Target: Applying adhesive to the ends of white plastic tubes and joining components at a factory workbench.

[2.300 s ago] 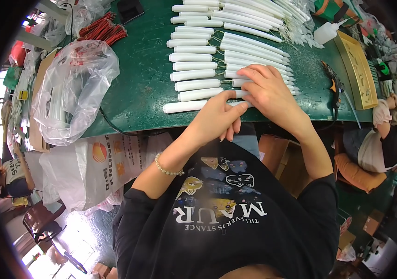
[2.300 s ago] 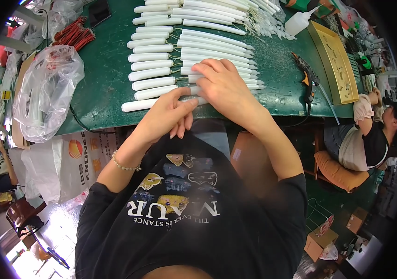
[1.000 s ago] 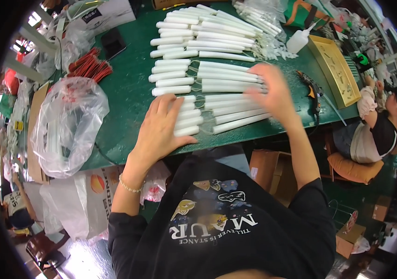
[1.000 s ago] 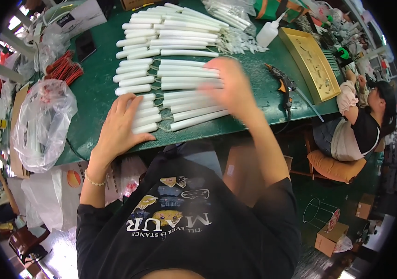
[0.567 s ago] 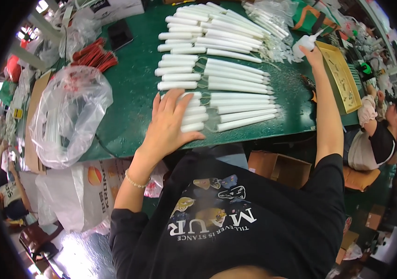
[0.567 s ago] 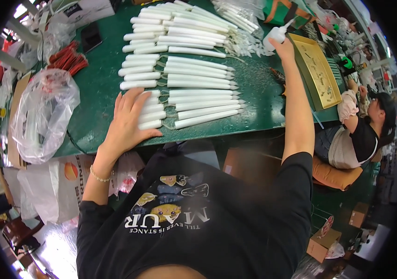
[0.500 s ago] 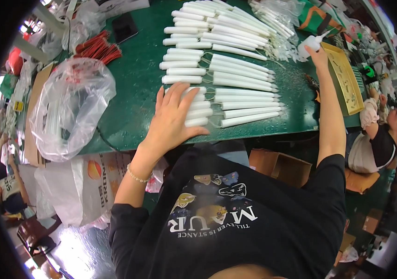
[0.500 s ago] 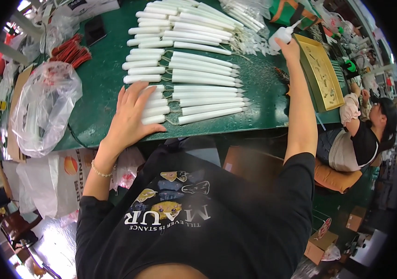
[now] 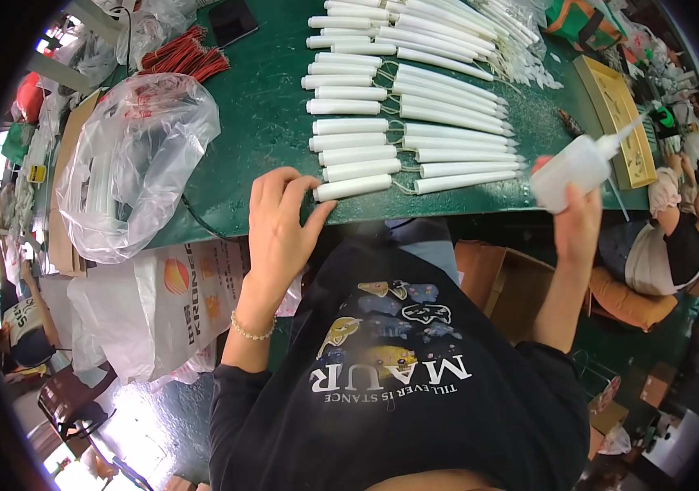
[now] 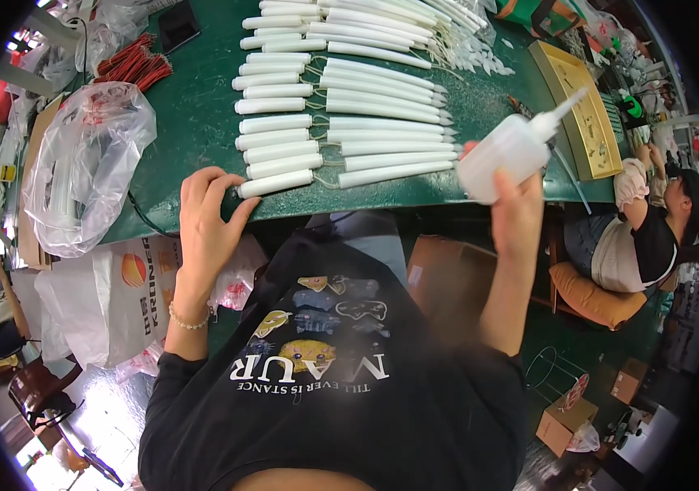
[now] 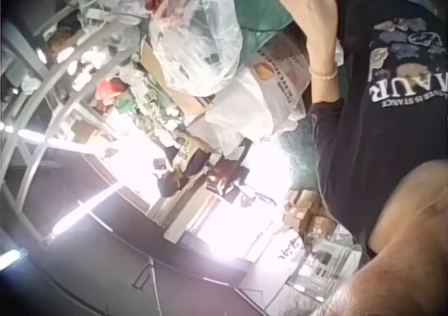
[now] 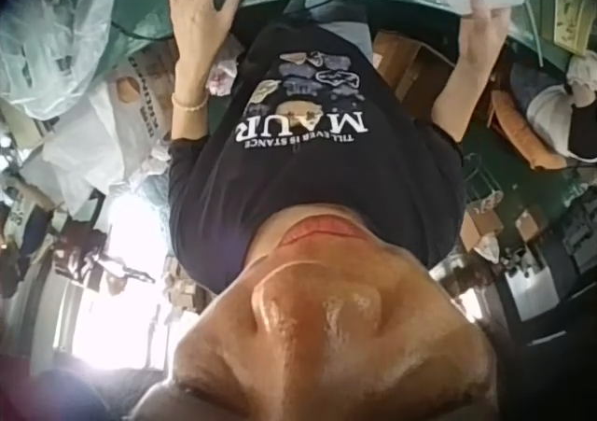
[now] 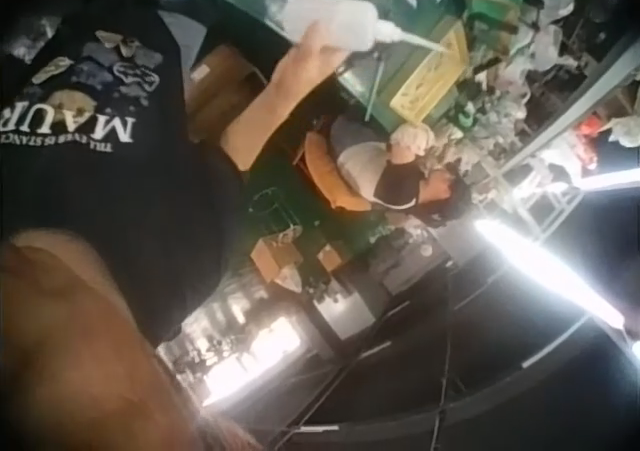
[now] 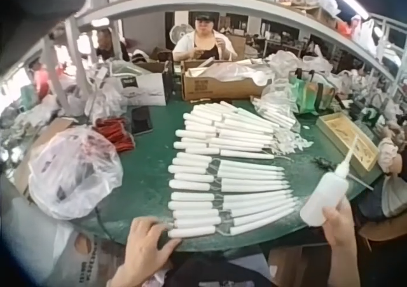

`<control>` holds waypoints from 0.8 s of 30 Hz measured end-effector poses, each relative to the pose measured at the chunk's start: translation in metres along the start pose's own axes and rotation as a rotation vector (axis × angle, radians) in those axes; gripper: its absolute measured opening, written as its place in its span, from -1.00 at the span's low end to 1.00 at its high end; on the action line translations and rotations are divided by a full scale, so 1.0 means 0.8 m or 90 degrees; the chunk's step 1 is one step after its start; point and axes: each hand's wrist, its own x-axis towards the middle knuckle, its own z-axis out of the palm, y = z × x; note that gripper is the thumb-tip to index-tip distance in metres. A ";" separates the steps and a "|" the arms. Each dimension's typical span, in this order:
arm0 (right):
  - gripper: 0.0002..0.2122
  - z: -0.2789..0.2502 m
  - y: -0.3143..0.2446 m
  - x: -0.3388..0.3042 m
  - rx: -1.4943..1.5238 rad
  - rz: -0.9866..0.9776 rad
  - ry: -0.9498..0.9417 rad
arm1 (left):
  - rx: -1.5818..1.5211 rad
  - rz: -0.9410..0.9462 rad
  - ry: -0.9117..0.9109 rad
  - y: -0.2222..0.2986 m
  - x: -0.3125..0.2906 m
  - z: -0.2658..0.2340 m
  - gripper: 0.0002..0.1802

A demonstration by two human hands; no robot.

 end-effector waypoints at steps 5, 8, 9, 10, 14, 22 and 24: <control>-0.38 0.032 0.048 -0.079 0.077 0.018 -0.019 | -0.010 0.050 0.007 0.000 -0.003 0.009 -0.65; -0.32 0.069 0.053 -0.108 0.194 0.125 0.061 | 0.001 0.041 0.004 0.005 0.000 0.012 -0.65; -0.32 0.073 0.052 -0.113 0.205 0.166 0.071 | -0.001 0.044 0.003 0.010 0.003 0.011 -0.65; -0.32 0.076 0.056 -0.117 0.204 0.165 0.074 | 0.002 0.018 0.009 0.016 0.007 0.007 -0.66; -0.31 0.080 0.068 -0.122 0.140 0.199 0.050 | -0.015 0.117 0.001 0.011 0.022 0.006 -0.64; -0.22 0.074 0.077 -0.122 0.106 0.107 0.159 | -0.061 0.136 -0.033 0.007 0.024 0.020 -0.72; -0.20 0.077 0.075 -0.120 0.107 0.097 0.178 | -0.051 0.135 -0.025 0.010 0.024 0.022 -0.73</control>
